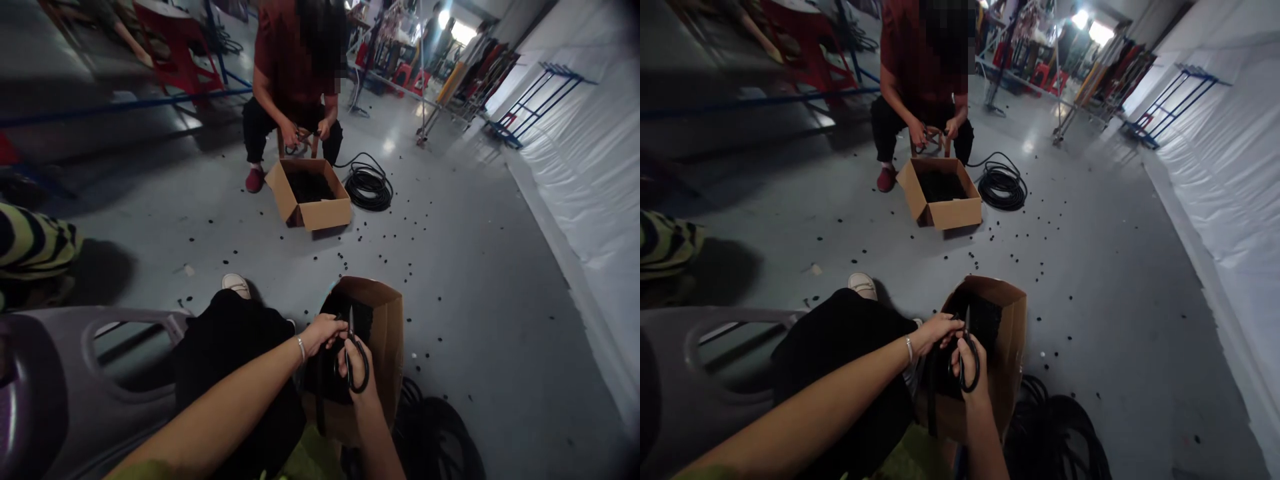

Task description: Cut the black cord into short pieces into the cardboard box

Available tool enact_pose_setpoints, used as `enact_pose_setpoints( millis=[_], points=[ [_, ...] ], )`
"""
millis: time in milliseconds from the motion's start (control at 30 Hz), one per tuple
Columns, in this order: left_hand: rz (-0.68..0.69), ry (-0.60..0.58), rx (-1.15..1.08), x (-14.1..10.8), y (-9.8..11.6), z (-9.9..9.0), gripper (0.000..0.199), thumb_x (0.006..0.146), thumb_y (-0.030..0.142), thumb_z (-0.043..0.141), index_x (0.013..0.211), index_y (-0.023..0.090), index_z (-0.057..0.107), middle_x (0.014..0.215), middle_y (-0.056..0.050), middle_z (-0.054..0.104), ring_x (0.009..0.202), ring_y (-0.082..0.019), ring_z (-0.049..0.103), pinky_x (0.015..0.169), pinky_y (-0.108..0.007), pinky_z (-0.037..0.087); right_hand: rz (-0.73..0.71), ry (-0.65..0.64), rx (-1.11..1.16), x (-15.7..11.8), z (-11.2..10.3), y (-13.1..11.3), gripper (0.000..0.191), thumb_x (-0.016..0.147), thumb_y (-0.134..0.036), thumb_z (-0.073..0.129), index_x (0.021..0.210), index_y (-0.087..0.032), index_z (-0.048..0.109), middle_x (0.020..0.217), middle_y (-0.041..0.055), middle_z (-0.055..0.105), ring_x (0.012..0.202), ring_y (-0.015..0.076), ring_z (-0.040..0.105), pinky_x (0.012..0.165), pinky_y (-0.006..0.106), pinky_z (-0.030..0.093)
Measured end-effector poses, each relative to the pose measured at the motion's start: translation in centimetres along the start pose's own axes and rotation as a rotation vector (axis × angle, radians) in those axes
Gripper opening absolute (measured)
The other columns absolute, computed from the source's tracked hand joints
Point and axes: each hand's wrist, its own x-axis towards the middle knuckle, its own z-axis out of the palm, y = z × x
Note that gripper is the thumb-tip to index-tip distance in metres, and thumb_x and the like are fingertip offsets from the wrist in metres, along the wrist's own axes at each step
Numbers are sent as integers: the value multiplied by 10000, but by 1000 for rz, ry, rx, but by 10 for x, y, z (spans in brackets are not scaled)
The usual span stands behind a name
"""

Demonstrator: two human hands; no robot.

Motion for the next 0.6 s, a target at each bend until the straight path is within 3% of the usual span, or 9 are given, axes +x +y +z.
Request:
enact_pose_setpoints(
  millis=[167,300,433,600],
  points=[
    [-32,62,29,-3,3,1,215,785,226,623,614,155,515,492,56,476,379,-50,332,387,-216,225,145,56,118,3,5,1,463,803,-631,660,774,-174,591,537,-66,457,413,56,343,387,177,272],
    [-79,28,128,-1,-2,4,257,805,236,641,604,166,498,446,64,441,360,-58,328,389,-220,223,128,66,7,1,9,8,458,798,-610,686,738,-167,585,561,-41,506,444,63,400,398,171,293],
    [-91,41,111,3,-5,5,282,800,290,698,640,170,500,451,67,464,360,-58,344,397,-210,230,77,62,-201,5,8,10,469,836,-635,609,776,-170,619,556,-27,539,420,81,418,385,189,314],
    [-43,54,127,1,-3,4,309,811,334,703,639,171,504,437,74,437,365,-59,338,399,-213,224,-54,99,-697,10,-3,4,354,846,-558,615,874,-212,678,631,-1,646,528,144,566,483,215,383]
  ],
)
